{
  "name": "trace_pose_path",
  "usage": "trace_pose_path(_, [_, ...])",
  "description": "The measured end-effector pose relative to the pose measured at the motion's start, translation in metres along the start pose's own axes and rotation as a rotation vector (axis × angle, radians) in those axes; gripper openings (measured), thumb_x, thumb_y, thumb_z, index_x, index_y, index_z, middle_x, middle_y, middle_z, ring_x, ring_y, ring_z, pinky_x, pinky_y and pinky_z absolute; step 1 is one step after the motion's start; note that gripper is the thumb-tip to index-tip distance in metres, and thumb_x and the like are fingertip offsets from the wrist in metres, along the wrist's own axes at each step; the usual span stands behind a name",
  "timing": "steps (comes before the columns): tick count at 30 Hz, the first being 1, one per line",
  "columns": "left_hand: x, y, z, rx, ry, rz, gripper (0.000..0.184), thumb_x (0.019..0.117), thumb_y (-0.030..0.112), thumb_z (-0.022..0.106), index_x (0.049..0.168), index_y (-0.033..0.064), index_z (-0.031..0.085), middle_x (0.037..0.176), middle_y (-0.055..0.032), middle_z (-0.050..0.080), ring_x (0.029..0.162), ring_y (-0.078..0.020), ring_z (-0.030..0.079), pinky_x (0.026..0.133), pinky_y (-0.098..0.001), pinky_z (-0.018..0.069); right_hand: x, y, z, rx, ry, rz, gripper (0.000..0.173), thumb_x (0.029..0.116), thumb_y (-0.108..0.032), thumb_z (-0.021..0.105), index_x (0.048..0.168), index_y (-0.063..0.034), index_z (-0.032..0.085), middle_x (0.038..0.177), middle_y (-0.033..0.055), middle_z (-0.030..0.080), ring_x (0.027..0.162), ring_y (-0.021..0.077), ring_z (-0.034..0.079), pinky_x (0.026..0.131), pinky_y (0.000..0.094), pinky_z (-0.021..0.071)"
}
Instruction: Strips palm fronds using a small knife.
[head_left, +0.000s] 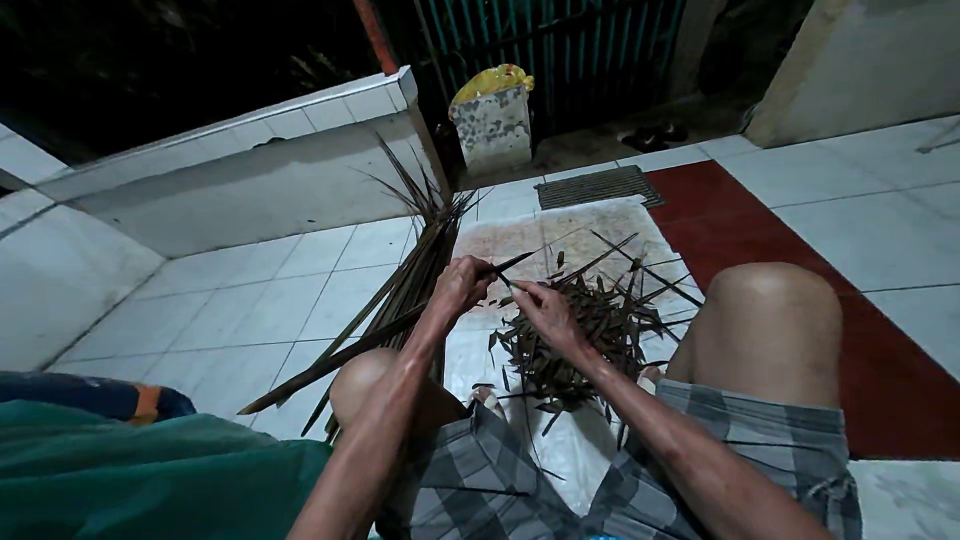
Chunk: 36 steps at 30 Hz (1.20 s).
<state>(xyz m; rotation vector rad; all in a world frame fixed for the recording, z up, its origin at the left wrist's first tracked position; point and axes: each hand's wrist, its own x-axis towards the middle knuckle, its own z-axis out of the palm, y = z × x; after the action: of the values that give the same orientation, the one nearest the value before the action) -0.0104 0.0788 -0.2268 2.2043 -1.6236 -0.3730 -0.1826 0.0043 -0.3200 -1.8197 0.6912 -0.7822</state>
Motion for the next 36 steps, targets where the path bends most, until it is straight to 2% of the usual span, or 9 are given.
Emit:
trace_pose_path(2, [-0.004, 0.003, 0.001, 0.006, 0.022, 0.005, 0.020, 0.1039, 0.024, 0.062, 0.100, 0.0102, 0.077, 0.079, -0.0086, 0.072, 0.072, -0.0259, 0.069, 0.074, -0.0527, 0.0561, -0.001, -0.005, -0.001, -0.018, 0.015, 0.012, 0.035, 0.1065, -0.036, 0.055, 0.129, -0.0155, 0.072, 0.095, 0.0058, 0.072, 0.078, 0.0161, 0.065, 0.077, 0.0404, 0.0544])
trace_pose_path(5, [0.015, -0.015, 0.015, 0.098, 0.056, 0.021, 0.022, 0.1028, 0.029, 0.062, 0.094, 0.0161, 0.077, 0.077, -0.0039, 0.072, 0.072, -0.0227, 0.069, 0.072, -0.0521, 0.0569, -0.001, -0.015, 0.000, -0.077, 0.049, 0.080, 0.035, 0.1067, -0.040, 0.053, 0.129, -0.0204, 0.072, 0.093, 0.0042, 0.072, 0.079, 0.0176, 0.065, 0.076, 0.0434, 0.0537])
trace_pose_path(8, [0.015, -0.013, 0.016, 0.157, 0.085, 0.022, 0.022, 0.1018, 0.028, 0.063, 0.088, 0.0145, 0.074, 0.075, -0.0057, 0.070, 0.074, -0.0259, 0.069, 0.070, -0.0534, 0.0552, -0.001, -0.021, 0.003, -0.124, 0.072, 0.123, 0.035, 0.1065, -0.042, 0.053, 0.129, -0.0240, 0.072, 0.096, 0.0053, 0.074, 0.084, 0.0207, 0.067, 0.080, 0.0478, 0.0540])
trace_pose_path(10, [0.009, -0.006, 0.014, 0.177, 0.099, 0.024, 0.020, 0.1012, 0.023, 0.064, 0.089, 0.0116, 0.074, 0.078, -0.0098, 0.069, 0.078, -0.0310, 0.068, 0.071, -0.0562, 0.0540, 0.001, -0.026, 0.003, -0.142, 0.059, 0.149, 0.036, 0.1067, -0.043, 0.052, 0.130, -0.0249, 0.072, 0.097, 0.0065, 0.073, 0.085, 0.0224, 0.067, 0.080, 0.0494, 0.0532])
trace_pose_path(12, [0.014, -0.011, 0.017, 0.221, 0.111, 0.015, 0.019, 0.0999, 0.025, 0.063, 0.089, 0.0137, 0.074, 0.080, -0.0080, 0.070, 0.080, -0.0291, 0.069, 0.072, -0.0549, 0.0550, 0.004, -0.028, 0.004, -0.154, 0.065, 0.172, 0.035, 0.1066, -0.044, 0.052, 0.129, -0.0264, 0.072, 0.093, 0.0054, 0.073, 0.083, 0.0218, 0.067, 0.078, 0.0482, 0.0530])
trace_pose_path(16, [0.001, 0.001, 0.013, 0.179, 0.114, 0.004, 0.018, 0.1007, 0.025, 0.065, 0.096, 0.0112, 0.076, 0.087, -0.0129, 0.072, 0.085, -0.0344, 0.070, 0.074, -0.0589, 0.0552, 0.012, -0.025, 0.007, -0.143, 0.078, 0.156, 0.035, 0.1069, -0.041, 0.053, 0.130, -0.0225, 0.072, 0.096, 0.0081, 0.074, 0.084, 0.0249, 0.068, 0.078, 0.0518, 0.0542])
trace_pose_path(21, [-0.006, 0.006, 0.011, 0.188, 0.145, 0.019, 0.017, 0.1011, 0.022, 0.065, 0.096, 0.0107, 0.076, 0.086, -0.0140, 0.071, 0.083, -0.0357, 0.069, 0.072, -0.0587, 0.0542, 0.016, -0.020, 0.007, -0.131, 0.081, 0.149, 0.036, 0.1064, -0.043, 0.053, 0.127, -0.0214, 0.073, 0.090, 0.0079, 0.072, 0.077, 0.0243, 0.066, 0.073, 0.0503, 0.0528])
trace_pose_path(34, [-0.016, 0.016, 0.003, 0.159, 0.114, -0.001, 0.017, 0.1015, 0.023, 0.065, 0.099, 0.0111, 0.076, 0.087, -0.0145, 0.071, 0.083, -0.0355, 0.069, 0.072, -0.0586, 0.0536, 0.020, -0.010, 0.005, -0.161, 0.145, 0.175, 0.036, 0.1048, -0.045, 0.056, 0.130, -0.0260, 0.072, 0.099, 0.0095, 0.075, 0.085, 0.0282, 0.069, 0.078, 0.0549, 0.0539])
trace_pose_path(36, [-0.015, 0.015, 0.003, 0.146, 0.105, -0.005, 0.016, 0.1010, 0.022, 0.066, 0.099, 0.0111, 0.076, 0.087, -0.0143, 0.071, 0.082, -0.0353, 0.069, 0.072, -0.0587, 0.0538, 0.020, -0.007, 0.005, -0.177, 0.162, 0.174, 0.035, 0.1047, -0.046, 0.056, 0.130, -0.0277, 0.072, 0.095, 0.0091, 0.074, 0.081, 0.0278, 0.068, 0.075, 0.0550, 0.0528])
